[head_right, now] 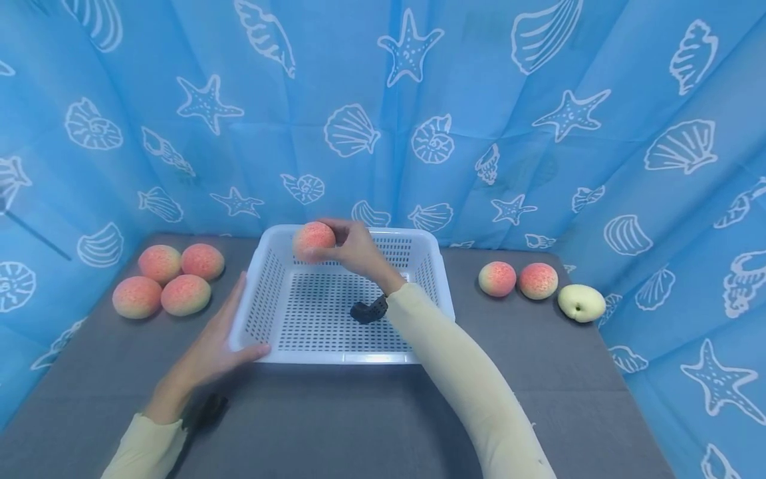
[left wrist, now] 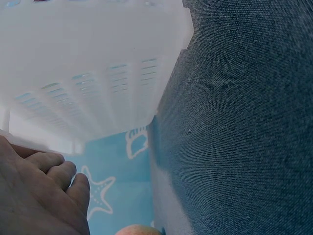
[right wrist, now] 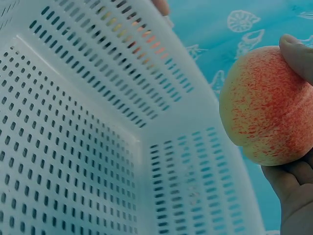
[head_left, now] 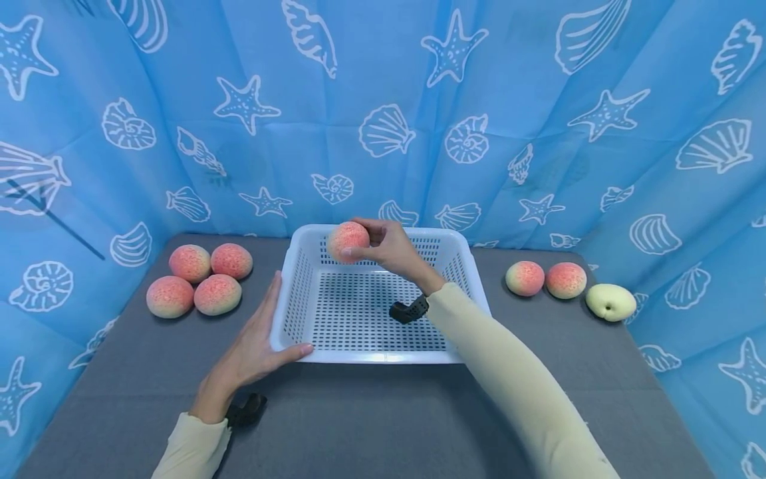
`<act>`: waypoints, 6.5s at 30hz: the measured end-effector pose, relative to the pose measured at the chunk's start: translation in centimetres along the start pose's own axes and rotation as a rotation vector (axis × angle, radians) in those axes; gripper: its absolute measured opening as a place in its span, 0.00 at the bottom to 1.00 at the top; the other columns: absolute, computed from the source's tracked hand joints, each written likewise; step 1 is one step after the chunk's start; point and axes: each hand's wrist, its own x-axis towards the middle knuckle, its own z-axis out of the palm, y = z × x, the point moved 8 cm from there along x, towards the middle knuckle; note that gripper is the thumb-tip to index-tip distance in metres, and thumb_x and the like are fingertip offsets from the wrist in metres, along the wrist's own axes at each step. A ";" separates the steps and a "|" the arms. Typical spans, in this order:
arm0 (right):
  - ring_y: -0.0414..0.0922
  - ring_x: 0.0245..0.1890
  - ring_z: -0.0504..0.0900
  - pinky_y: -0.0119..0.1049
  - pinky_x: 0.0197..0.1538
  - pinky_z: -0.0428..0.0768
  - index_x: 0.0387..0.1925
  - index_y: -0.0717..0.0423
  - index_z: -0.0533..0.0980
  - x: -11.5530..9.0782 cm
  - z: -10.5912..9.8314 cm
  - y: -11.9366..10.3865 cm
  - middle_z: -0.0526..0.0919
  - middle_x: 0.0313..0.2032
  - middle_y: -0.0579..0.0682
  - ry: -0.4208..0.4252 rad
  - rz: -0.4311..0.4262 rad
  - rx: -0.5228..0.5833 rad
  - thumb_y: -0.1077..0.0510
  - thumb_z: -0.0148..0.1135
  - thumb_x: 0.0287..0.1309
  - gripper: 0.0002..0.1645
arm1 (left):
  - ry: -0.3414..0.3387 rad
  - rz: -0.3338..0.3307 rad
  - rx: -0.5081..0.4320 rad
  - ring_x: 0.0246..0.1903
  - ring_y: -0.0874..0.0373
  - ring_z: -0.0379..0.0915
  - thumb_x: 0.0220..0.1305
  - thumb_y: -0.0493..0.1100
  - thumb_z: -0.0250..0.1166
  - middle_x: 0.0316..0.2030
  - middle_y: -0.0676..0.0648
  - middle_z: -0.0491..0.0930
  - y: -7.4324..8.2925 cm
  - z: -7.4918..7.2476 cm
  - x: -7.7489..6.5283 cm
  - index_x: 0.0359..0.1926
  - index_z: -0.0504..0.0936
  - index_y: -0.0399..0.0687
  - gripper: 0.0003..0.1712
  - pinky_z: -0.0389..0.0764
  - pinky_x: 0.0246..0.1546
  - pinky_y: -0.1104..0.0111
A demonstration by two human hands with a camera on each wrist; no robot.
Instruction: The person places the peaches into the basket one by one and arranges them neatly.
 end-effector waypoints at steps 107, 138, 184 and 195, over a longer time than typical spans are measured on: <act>0.55 0.69 0.70 0.43 0.68 0.70 0.71 0.64 0.68 -7.0 -8.9 -3.3 0.72 0.68 0.60 0.113 0.034 -0.206 0.57 0.77 0.55 0.45 | -0.006 -0.033 -0.017 0.60 0.42 0.73 0.53 0.50 0.80 0.79 0.44 0.45 -0.2 0.1 0.0 0.79 0.27 0.73 0.75 0.78 0.54 0.42; 0.39 0.66 0.74 0.23 0.57 0.75 0.74 0.61 0.64 -25.9 -28.4 0.8 0.77 0.64 0.48 0.779 0.076 0.065 0.72 0.72 0.55 0.46 | -0.010 -0.047 -0.010 0.60 0.43 0.72 0.53 0.50 0.80 0.79 0.45 0.44 -0.4 0.0 0.0 0.79 0.27 0.73 0.75 0.75 0.57 0.40; 0.42 0.72 0.65 0.33 0.73 0.58 0.66 0.52 0.70 -35.3 -30.8 12.2 0.72 0.63 0.49 1.288 0.365 -0.308 0.53 0.78 0.52 0.42 | -0.017 -0.037 -0.009 0.61 0.43 0.70 0.54 0.49 0.79 0.79 0.43 0.44 -0.4 0.1 -0.1 0.79 0.26 0.72 0.74 0.72 0.58 0.39; 0.38 0.64 0.72 0.34 0.68 0.68 0.73 0.50 0.67 -35.2 -30.6 12.5 0.73 0.67 0.53 1.261 0.343 -0.303 0.57 0.75 0.56 0.45 | -0.009 -0.037 -0.003 0.60 0.43 0.72 0.54 0.49 0.79 0.79 0.43 0.46 -0.3 0.1 -0.1 0.79 0.26 0.72 0.75 0.74 0.57 0.39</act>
